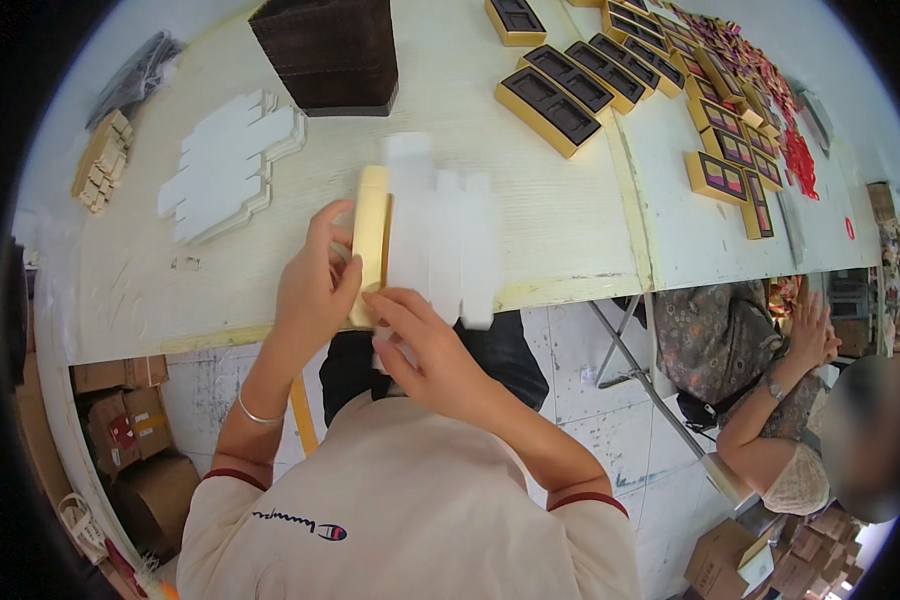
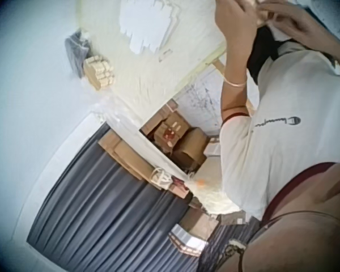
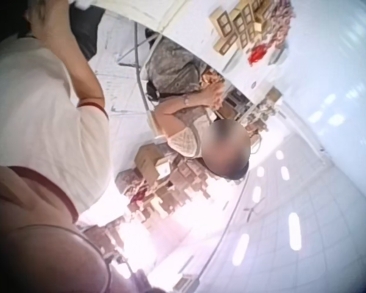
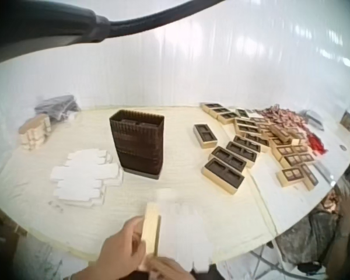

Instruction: The person folds flat white cardboard pieces into small rectangular boxes and inserts black foam inserts into them. The person repeats this process multiple times, stacking the completed boxes on the table.

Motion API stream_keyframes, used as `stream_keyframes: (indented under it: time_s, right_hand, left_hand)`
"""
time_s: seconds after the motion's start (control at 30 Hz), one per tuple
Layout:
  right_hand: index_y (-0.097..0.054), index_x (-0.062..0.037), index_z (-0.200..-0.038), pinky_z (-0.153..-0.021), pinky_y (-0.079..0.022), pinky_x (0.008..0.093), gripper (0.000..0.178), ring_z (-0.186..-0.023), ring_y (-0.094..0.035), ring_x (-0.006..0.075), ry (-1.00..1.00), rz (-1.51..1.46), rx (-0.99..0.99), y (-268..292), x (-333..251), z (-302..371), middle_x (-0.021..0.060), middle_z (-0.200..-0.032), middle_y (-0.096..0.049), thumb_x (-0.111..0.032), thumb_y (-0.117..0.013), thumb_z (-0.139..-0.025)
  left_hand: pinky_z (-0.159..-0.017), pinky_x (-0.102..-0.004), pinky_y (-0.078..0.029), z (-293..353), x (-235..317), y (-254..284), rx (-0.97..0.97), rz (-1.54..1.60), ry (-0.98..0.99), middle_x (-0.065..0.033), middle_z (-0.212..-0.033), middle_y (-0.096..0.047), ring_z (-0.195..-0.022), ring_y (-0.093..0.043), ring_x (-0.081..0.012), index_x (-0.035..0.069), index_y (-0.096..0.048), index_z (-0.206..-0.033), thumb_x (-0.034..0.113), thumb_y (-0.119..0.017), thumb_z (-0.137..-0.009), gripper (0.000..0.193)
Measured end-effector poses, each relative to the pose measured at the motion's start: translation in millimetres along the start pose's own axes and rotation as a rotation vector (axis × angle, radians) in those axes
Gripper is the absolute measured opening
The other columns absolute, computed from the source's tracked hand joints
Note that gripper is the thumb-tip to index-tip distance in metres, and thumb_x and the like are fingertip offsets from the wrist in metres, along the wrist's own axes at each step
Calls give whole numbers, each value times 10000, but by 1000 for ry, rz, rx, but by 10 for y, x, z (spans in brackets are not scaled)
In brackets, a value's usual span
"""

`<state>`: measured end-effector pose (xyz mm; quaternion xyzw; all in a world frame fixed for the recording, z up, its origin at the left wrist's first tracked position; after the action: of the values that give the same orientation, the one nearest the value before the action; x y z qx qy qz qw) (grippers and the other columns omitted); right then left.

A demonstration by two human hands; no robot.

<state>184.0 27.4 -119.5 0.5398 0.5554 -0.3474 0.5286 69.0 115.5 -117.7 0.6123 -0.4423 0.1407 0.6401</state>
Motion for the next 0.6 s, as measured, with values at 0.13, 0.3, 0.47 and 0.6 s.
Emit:
stream_keyframes:
  time_s: [0.13,0.3,0.47,0.6]
  right_hand:
    - [-528,-55,-1287,-946,-425,426,598,-1123,-515,345,243,566,-1,454,-224,175,172,-1326,-476,-167,-750,-744]
    - [-572,-84,-1262,-1049,-336,487,652,-1238,-457,338,177,1048,-219,705,56,454,143,-1392,-451,-208,-761,-651]
    - [-625,-28,-1019,-896,-444,413,384,-930,-582,270,477,950,-53,608,-81,385,93,-1037,-627,-126,-756,-671]
    - [-594,-34,-854,-747,-447,352,255,-745,-556,252,416,753,71,402,-163,26,63,-811,-585,-142,-758,-691]
  left_hand:
    - [-585,-325,-465,-67,32,5,-101,-35,9,-69,-913,-614,-620,-604,-208,107,-376,-1349,54,-595,-837,559]
    - [-613,-343,-480,-69,133,-120,-147,-24,-60,-90,-909,-607,-661,-612,-234,102,-397,-1330,32,-576,-826,539]
    - [-662,-377,-485,-235,330,-176,-99,-129,-336,-114,-921,-611,-771,-613,-294,96,-466,-1241,-11,-530,-823,437]
    - [-691,-369,-485,-357,355,-283,-226,-229,-486,-92,-990,-607,-841,-606,-281,88,-562,-1026,-11,-506,-792,260]
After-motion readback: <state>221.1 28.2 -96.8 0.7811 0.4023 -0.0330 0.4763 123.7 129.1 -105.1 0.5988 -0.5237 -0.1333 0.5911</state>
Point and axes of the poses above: each hand's wrist, its own z-axis away from the middle knuckle, its own y-axis out of the back of the hand, x = y × z, the point moved 7 cm from there along -z, towards the middle knuckle
